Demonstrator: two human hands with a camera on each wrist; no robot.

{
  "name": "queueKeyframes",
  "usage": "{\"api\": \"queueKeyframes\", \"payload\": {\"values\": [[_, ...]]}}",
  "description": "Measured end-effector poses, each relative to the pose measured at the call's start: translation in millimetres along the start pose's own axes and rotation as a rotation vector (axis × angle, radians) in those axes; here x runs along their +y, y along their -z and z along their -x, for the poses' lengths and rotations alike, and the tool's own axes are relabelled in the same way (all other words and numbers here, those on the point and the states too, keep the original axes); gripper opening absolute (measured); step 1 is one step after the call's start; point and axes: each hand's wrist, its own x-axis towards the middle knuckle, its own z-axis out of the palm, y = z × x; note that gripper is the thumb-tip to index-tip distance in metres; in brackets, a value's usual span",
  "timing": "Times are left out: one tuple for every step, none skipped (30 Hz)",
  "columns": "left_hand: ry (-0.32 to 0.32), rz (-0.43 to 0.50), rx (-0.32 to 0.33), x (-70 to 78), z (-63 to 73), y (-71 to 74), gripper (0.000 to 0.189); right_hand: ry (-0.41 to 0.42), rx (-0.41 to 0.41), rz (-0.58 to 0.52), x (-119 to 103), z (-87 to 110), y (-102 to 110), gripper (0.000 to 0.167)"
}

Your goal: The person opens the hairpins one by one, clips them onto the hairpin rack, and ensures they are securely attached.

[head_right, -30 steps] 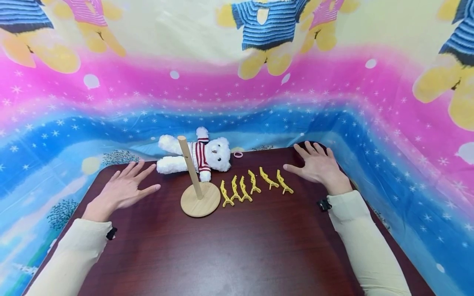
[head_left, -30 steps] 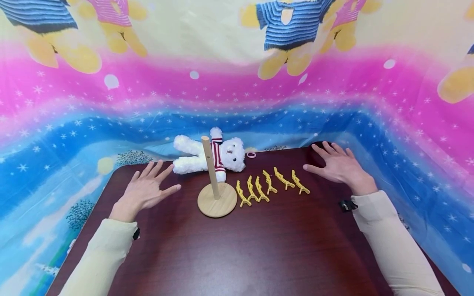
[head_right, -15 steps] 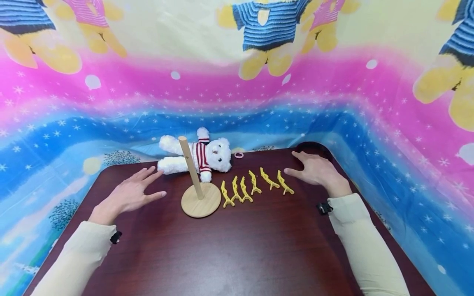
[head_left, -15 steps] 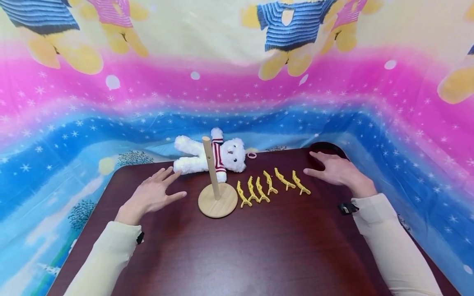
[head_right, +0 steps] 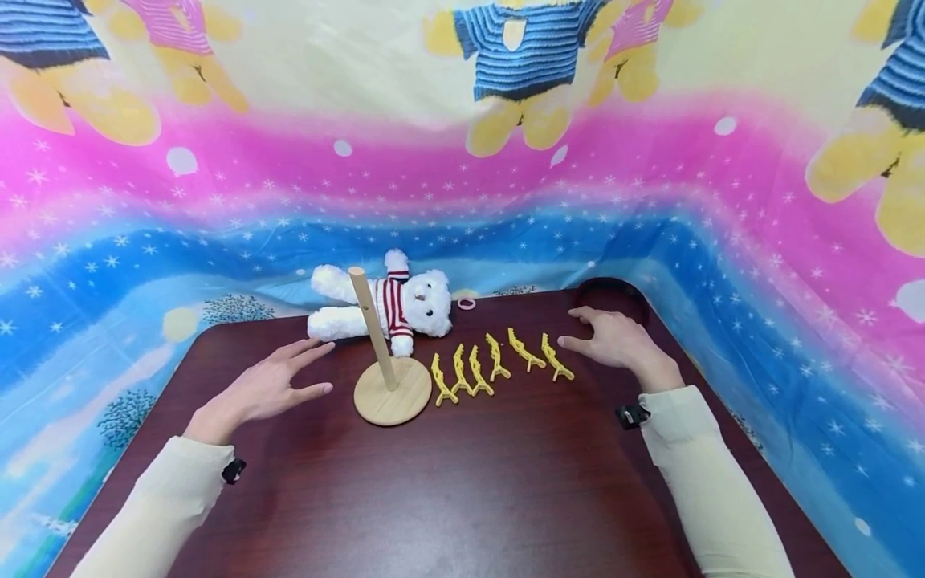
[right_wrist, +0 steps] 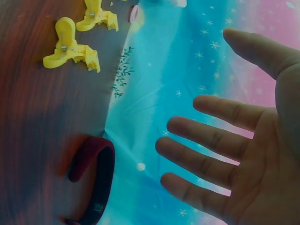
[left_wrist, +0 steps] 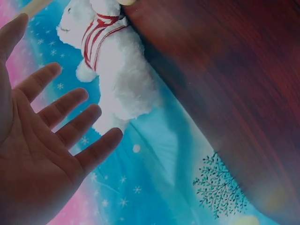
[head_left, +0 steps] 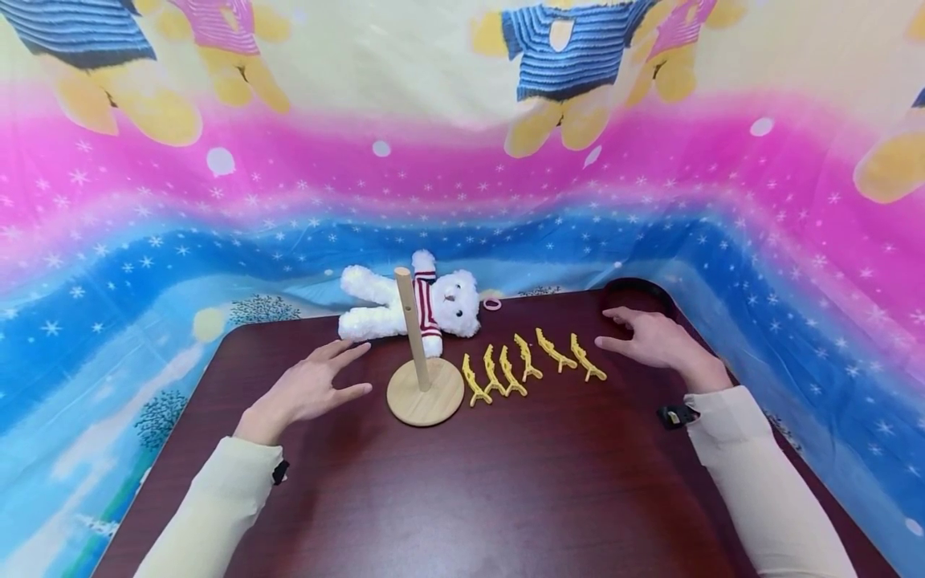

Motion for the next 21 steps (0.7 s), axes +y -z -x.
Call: {"api": "queueKeyframes", "payload": {"values": [[-0.006,0.006,0.001,0.3,0.0,-1.4,0.077,0.000,0.001,-0.010,0.7,-0.3,-1.8,0.077],[-0.011,0.011,0.000,0.7,0.1,-2.6,0.077,0.003,0.001,-0.017,0.9,-0.7,-3.5,0.075],[-0.019,0.015,0.001,1.1,0.1,-3.8,0.076,0.005,0.001,-0.023,1.0,-1.0,-5.2,0.073],[-0.027,0.019,0.001,1.4,0.2,-4.9,0.076,0.008,0.002,-0.030,1.2,-1.3,-6.8,0.070],[-0.034,0.023,0.000,1.6,0.3,-5.9,0.075,0.007,0.002,-0.039,1.3,-1.5,-8.3,0.068],[-0.042,0.025,-0.001,2.0,0.5,-7.0,0.075,0.006,0.001,-0.046,1.7,-1.7,-10.0,0.067],[-0.049,0.029,-0.005,2.2,0.8,-8.0,0.075,0.006,-0.002,-0.052,2.2,-2.0,-11.7,0.065],[-0.056,0.031,-0.008,2.4,1.0,-9.1,0.074,0.006,-0.005,-0.057,2.6,-2.2,-13.5,0.064],[-0.063,0.034,-0.010,2.7,1.2,-10.3,0.073,0.005,-0.009,-0.065,3.3,-2.5,-15.2,0.063],[-0.069,0.038,-0.013,3.1,1.2,-11.4,0.073,0.003,-0.012,-0.071,4.1,-2.8,-17.1,0.062],[-0.076,0.042,-0.015,3.4,1.0,-12.7,0.072,0.002,-0.014,-0.077,5.0,-3.2,-19.0,0.061],[-0.082,0.046,-0.018,3.8,0.8,-14.0,0.071,0.002,-0.015,-0.078,6.1,-3.7,-21.1,0.060],[-0.086,0.050,-0.020,4.3,0.5,-15.3,0.071,0.000,-0.017,-0.081,7.0,-4.0,-23.3,0.060],[-0.089,0.052,-0.023,4.8,0.2,-16.8,0.070,-0.002,-0.017,-0.085,7.9,-4.4,-25.3,0.059],[-0.095,0.055,-0.025,5.2,-0.2,-18.3,0.070,-0.004,-0.018,-0.088,8.9,-4.9,-27.6,0.058],[-0.101,0.058,-0.026,5.7,-0.7,-19.9,0.069,-0.008,-0.017,-0.090,9.8,-5.3,-29.9,0.057],[-0.108,0.060,-0.027,5.9,-1.1,-21.7,0.069,-0.011,-0.017,-0.093,10.6,-5.7,-32.2,0.056],[-0.113,0.060,-0.029,6.2,-1.5,-23.5,0.069,-0.015,-0.016,-0.095,11.3,-6.1,-34.4,0.056],[-0.120,0.061,-0.028,6.4,-1.9,-25.3,0.069,-0.018,-0.015,-0.099,12.0,-6.7,-36.6,0.055],[-0.127,0.063,-0.027,6.6,-2.3,-27.2,0.069,-0.021,-0.012,-0.102,12.5,-7.1,-38.6,0.054],[-0.137,0.063,-0.023,6.8,-2.6,-29.0,0.069,-0.023,-0.011,-0.105,13.2,-7.7,-40.7,0.053]]}}
